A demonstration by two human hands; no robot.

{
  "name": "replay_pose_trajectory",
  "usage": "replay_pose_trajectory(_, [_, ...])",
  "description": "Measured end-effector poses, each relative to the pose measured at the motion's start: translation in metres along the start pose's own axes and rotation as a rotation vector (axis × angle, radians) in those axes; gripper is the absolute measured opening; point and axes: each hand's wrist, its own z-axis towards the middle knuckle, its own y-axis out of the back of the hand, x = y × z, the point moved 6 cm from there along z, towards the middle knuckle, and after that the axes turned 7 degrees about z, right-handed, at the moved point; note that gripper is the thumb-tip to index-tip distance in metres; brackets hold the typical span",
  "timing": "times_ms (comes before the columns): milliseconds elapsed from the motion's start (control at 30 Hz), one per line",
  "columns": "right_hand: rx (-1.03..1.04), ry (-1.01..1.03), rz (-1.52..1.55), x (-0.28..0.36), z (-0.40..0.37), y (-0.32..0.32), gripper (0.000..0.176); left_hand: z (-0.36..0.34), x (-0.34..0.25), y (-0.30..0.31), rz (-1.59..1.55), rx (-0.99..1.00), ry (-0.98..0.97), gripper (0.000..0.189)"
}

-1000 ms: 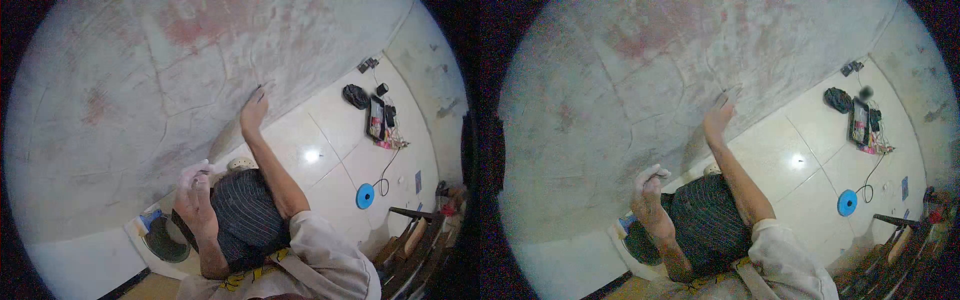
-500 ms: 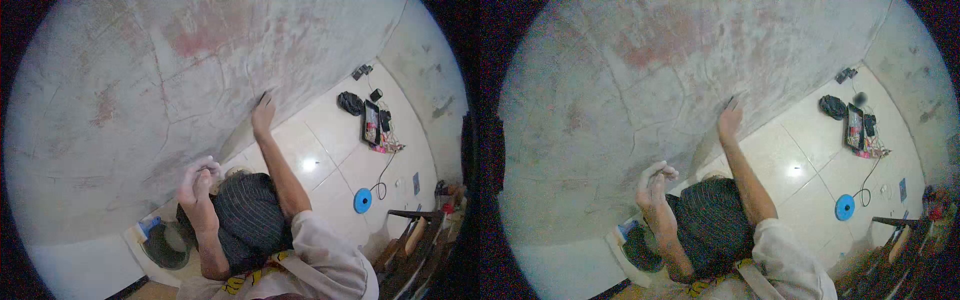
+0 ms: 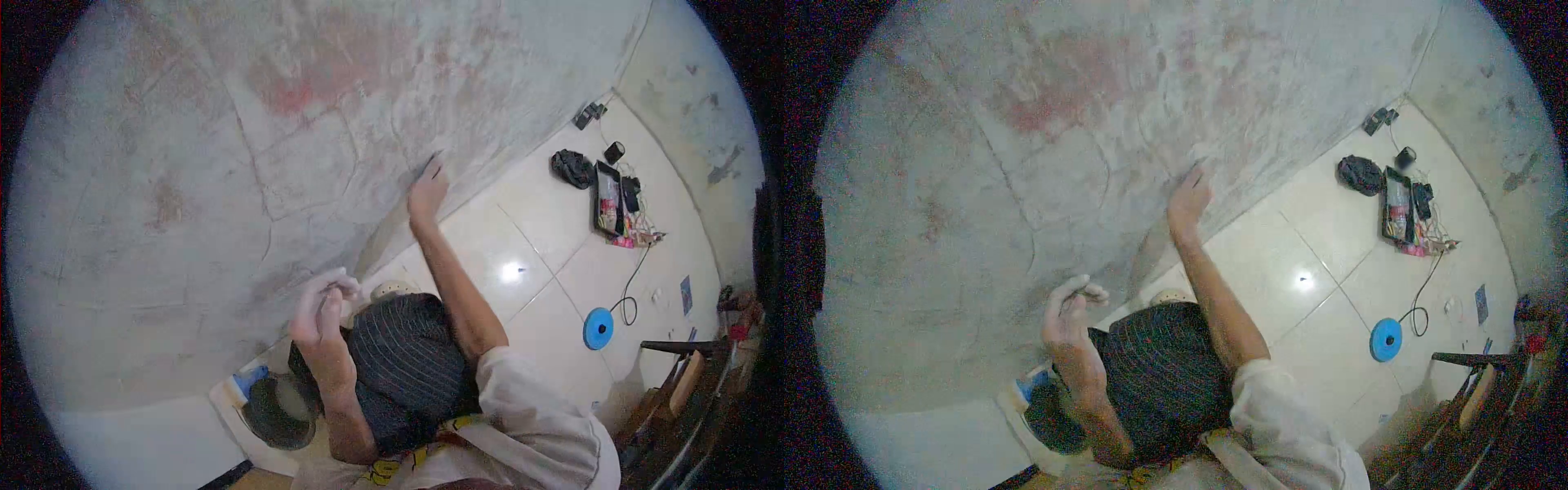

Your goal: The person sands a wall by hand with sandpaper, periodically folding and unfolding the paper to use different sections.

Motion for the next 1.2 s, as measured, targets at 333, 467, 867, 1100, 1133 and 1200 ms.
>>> replay_pose_trajectory(333, [-0.202,0.523,-0.196,-0.02,0.01,-0.008,0.055,0.003,-0.003,-0.015,-0.087,0.047,-0.057,0.022])
replay_pose_trajectory(467, [0.027,0.096,0.019,0.007,0.005,0.002,0.05,0.003,0.001,-0.019,-0.096,0.087,0.008,0.022])
replay_pose_trajectory(867, [-0.397,-0.326,0.45,0.013,0.02,0.052,0.042,0.015,0.009,-0.017,-0.176,0.067,0.078,0.023])
replay_pose_trajectory(1100, [-0.182,0.387,-0.14,0.052,0.018,0.048,0.048,0.008,0.001,0.004,-0.142,0.009,-0.022,0.024])
replay_pose_trajectory(1133, [-0.188,0.338,-0.063,0.042,0.017,0.051,0.049,0.004,-0.001,0.007,-0.11,0.006,-0.036,0.024])
replay_pose_trajectory(1200, [-0.143,0.131,0.047,0.017,0.025,0.046,0.048,0.003,-0.001,0.008,-0.096,-0.03,-0.03,0.023])
